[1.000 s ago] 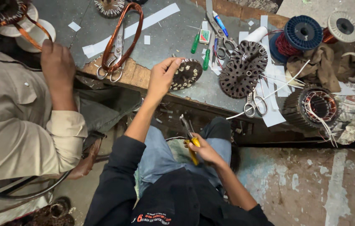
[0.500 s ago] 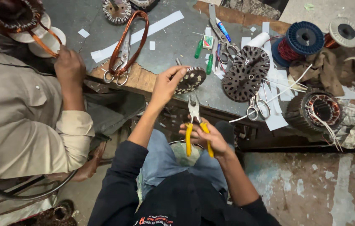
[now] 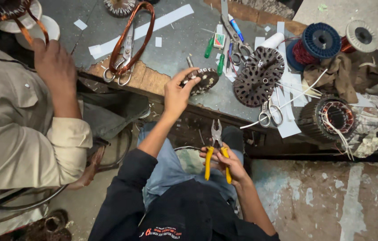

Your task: The person uses pliers to remove metal pieces from a circular electrical component and then wipes it with a cloth. They then use a small tool to adjust parts within the component's slots.

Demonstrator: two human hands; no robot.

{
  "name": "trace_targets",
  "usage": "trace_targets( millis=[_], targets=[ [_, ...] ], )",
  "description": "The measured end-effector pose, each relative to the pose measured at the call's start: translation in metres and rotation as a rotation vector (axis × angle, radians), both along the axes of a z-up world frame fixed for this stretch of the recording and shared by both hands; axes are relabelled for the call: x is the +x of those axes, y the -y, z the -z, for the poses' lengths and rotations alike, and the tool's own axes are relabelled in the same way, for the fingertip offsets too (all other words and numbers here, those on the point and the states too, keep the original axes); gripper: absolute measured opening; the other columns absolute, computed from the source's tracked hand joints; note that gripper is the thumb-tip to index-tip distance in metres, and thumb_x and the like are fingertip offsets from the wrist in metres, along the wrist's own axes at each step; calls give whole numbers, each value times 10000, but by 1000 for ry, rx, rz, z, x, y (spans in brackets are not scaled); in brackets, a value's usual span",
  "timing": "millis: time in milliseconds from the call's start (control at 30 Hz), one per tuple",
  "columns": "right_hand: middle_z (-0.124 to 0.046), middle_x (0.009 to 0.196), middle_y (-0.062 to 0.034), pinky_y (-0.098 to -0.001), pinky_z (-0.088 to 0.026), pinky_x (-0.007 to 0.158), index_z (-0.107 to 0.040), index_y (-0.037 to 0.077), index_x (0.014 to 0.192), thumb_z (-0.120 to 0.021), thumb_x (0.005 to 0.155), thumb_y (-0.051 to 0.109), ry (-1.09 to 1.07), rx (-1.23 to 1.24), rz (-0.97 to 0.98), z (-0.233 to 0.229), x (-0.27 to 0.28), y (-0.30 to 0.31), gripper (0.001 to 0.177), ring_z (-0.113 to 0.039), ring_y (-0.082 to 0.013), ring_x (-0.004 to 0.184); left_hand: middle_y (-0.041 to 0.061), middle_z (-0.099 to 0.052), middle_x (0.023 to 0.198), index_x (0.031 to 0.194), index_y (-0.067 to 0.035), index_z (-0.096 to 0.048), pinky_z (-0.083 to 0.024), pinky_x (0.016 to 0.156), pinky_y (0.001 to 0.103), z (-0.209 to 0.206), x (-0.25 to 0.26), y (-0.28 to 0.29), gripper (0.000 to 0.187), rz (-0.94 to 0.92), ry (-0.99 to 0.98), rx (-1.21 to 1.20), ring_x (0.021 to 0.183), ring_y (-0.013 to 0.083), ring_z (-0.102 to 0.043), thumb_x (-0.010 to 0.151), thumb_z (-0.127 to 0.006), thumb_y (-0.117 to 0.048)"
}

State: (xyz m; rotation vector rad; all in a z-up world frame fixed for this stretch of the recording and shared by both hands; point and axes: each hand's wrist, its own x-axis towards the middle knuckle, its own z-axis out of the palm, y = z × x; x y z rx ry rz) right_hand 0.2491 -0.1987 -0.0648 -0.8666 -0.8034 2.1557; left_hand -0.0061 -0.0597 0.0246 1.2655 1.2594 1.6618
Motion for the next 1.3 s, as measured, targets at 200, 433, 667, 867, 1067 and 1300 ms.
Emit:
trace_targets(
  millis=[200, 433, 667, 867, 1067, 1300],
  targets=[
    [-562, 1430, -258, -561, -491, 1047, -393, 77, 1472, -587, 971, 231, 28, 0, 27, 0, 5, 3, 558, -564, -422, 1340, 100, -719, 1203, 1290, -109, -669, -458, 1077, 413, 13, -9, -11, 379, -86, -646, 458, 1162, 280, -651, 923, -713, -25],
    [-560, 1432, -265, -529, -420, 1137, -380, 29, 1498, -607, 981, 249, 2, 66, -8, 4, -1, 1, 606, -546, -421, 1355, 135, -524, 1449, 1444, -156, -563, -382, 1174, 498, 56, -6, -6, 591, 92, -1035, 560, 1363, 336, -493, 875, -715, -201],
    [-498, 1502, -290, -520, -379, 1181, -324, 33, 1530, -627, 980, 235, -75, 84, -78, -17, -8, -9, 659, -500, -434, 1417, 175, -339, 1632, 1626, -129, -272, -290, 1294, 519, 48, -18, -4, 956, 82, -606, 325, 1524, 405, -353, 946, -641, -691],
    [-446, 1549, -286, -542, -392, 1164, -281, 71, 1577, -635, 975, 252, -170, -2, -133, -36, -25, -21, 721, -463, -443, 1435, 177, -489, 1543, 1562, -134, -395, -237, 1186, 561, 12, -21, -44, 885, 177, -941, 190, 1458, 372, -394, 916, -674, -671],
    [-410, 1579, -278, -564, -418, 1144, -284, 90, 1604, -634, 977, 242, -263, -50, -175, -39, -32, -37, 735, -431, -450, 1459, 74, -617, 1426, 1440, -193, -598, -335, 1203, 510, 17, -5, -38, 456, 185, -870, 154, 1395, 290, -509, 1039, -616, -408],
    [-404, 1569, -302, -617, -452, 1080, -289, 77, 1606, -574, 1006, 190, -324, -167, -173, -32, -32, -46, 673, -415, -505, 1445, 80, -619, 1389, 1400, -171, -631, -352, 1174, 526, 24, -4, -34, 380, 119, -936, 292, 1373, 297, -517, 1043, -636, -301]
  ],
)
